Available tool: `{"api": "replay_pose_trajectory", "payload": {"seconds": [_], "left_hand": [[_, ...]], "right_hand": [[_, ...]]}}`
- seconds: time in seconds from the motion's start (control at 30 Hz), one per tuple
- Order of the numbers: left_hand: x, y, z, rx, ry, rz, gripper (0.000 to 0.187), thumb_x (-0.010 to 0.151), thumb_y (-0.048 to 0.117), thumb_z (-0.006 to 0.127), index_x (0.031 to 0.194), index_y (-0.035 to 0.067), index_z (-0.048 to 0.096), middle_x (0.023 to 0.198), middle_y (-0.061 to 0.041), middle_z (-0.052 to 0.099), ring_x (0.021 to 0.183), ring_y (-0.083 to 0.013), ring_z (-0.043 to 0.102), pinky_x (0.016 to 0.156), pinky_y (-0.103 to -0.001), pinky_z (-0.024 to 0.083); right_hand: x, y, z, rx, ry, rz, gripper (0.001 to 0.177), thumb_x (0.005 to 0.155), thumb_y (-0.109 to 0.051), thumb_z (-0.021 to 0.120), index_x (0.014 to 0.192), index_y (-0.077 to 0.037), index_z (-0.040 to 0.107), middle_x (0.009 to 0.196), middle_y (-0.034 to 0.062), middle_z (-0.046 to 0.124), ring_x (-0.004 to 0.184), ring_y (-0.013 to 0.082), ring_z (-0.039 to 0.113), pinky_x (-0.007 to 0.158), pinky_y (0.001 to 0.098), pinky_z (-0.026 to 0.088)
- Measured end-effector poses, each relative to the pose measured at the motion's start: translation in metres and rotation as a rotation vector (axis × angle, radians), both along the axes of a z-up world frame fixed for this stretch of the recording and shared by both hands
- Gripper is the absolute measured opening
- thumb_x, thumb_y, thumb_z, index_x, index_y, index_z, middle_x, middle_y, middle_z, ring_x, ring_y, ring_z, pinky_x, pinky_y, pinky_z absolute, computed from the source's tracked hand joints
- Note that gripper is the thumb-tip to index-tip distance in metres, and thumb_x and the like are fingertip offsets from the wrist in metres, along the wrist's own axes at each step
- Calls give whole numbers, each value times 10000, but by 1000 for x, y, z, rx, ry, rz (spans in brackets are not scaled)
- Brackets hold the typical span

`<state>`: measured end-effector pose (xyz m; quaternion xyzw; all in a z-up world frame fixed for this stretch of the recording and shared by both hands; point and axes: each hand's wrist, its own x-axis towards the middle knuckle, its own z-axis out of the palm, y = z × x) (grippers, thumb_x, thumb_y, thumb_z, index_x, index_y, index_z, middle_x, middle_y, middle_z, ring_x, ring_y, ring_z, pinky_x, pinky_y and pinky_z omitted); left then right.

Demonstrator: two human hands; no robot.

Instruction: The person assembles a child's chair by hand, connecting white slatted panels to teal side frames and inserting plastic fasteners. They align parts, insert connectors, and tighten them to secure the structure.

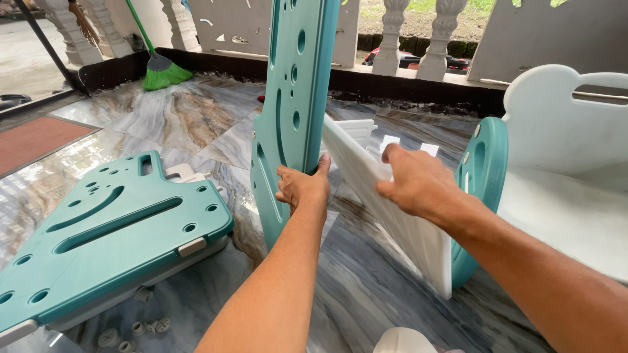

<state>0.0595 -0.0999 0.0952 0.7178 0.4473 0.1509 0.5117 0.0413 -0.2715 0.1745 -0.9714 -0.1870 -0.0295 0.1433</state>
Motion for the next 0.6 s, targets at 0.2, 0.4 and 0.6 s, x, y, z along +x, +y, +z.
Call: {"api": "replay_pose_trajectory", "payload": {"seconds": [0.2,0.4,0.6], "left_hand": [[-3,2,2,13,50,-23,974,739,651,817,1421,106,384,1401,-86,533,1381,-323,395,1013,-568,494],[-8,3,3,20,86,-21,1002,728,620,844,1432,96,361,1403,-104,520,1392,-341,387,1042,-561,477],[-6,-1,0,-7,68,-61,907,847,551,764,1472,68,318,1433,-187,457,1405,-367,375,937,-534,582]], "right_hand": [[-10,8,-5,-35,-19,61,360,702,-155,696,1025,-8,755,845,227,745,804,371,751,796,462,597],[-15,-5,9,154,-125,-1,439,688,-171,719,1090,3,742,818,230,742,768,365,740,784,463,586],[-14,-16,12,225,-120,-47,581,672,-128,697,1249,-60,691,877,192,767,788,336,766,796,452,593]]}}
